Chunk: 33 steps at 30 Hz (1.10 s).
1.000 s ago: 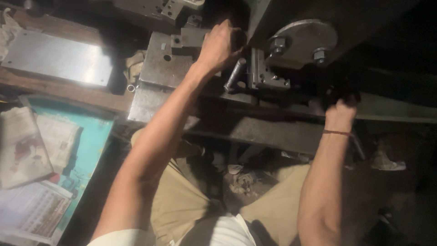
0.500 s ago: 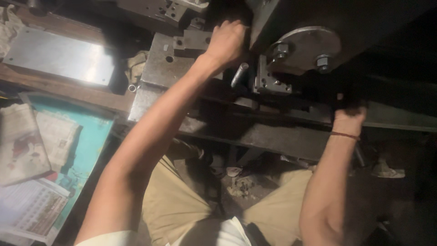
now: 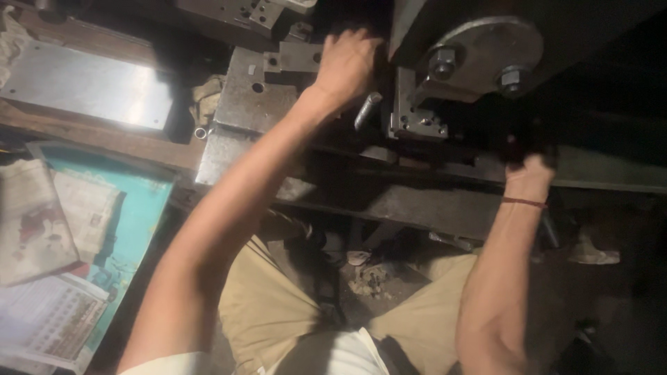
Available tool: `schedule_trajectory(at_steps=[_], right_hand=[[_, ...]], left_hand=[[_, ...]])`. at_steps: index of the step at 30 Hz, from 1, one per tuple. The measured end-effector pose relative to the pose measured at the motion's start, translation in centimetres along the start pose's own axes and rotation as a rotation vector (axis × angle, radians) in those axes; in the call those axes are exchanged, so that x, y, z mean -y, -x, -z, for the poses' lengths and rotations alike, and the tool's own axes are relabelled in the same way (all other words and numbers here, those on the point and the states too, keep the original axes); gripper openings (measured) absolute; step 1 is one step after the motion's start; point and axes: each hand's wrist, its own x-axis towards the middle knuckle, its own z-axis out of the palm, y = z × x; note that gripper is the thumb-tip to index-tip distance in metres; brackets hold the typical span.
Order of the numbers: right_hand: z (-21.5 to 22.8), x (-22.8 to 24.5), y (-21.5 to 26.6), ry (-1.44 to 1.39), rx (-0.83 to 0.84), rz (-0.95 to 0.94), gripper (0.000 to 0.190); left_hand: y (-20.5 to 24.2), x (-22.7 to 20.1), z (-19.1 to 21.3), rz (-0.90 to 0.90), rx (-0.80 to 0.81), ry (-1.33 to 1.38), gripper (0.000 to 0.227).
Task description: The person operates a manual metal cutting machine in a dimly lit workshop. They feed a long metal bar into the machine and use a lever to cut it into smaller pieces, which fall onto a metal grate.
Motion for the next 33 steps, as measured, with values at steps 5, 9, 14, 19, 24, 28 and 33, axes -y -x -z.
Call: schedule_trajectory(at_steps=[5, 9, 14, 19, 24, 28, 33], right_hand=[[-0.4, -0.3, 1.3, -0.153, 0.053, 0.036, 0.034], [0.2, -0.6, 0.7, -0.131, -0.040, -0.042, 0.033], [2.4, -2.0, -1.1, -0.147, 0.114, -0.014, 0.039], [4.2, -3.7, -3.1, -0.163, 0.098, -0.005, 0.034], [4.7, -3.7, -3.4, -0.205, 0.009, -0.046, 0.028], [4.0, -3.5, -3.2, -0.165, -0.003, -0.015, 0.026], [4.0, -3.4, -2.7, -0.108, -0.037, -0.054, 0.027]], left_hand=[[1.8, -0.2, -0.5, 0.082, 0.169, 0.187, 0.058], [2.1, 0.6, -2.1, -0.037, 0.009, 0.180, 0.059], [2.5, 1.5, -2.8, -0.011, 0.075, 0.152, 0.062], [2.4, 1.6, -2.8, -0.062, 0.031, 0.166, 0.057], [2.8, 1.1, -2.6, -0.070, -0.023, 0.166, 0.048], [2.7, 0.6, -1.7, -0.023, 0.029, 0.181, 0.045], [2.7, 0.2, -1.3, -0.019, 0.036, 0.170, 0.048]])
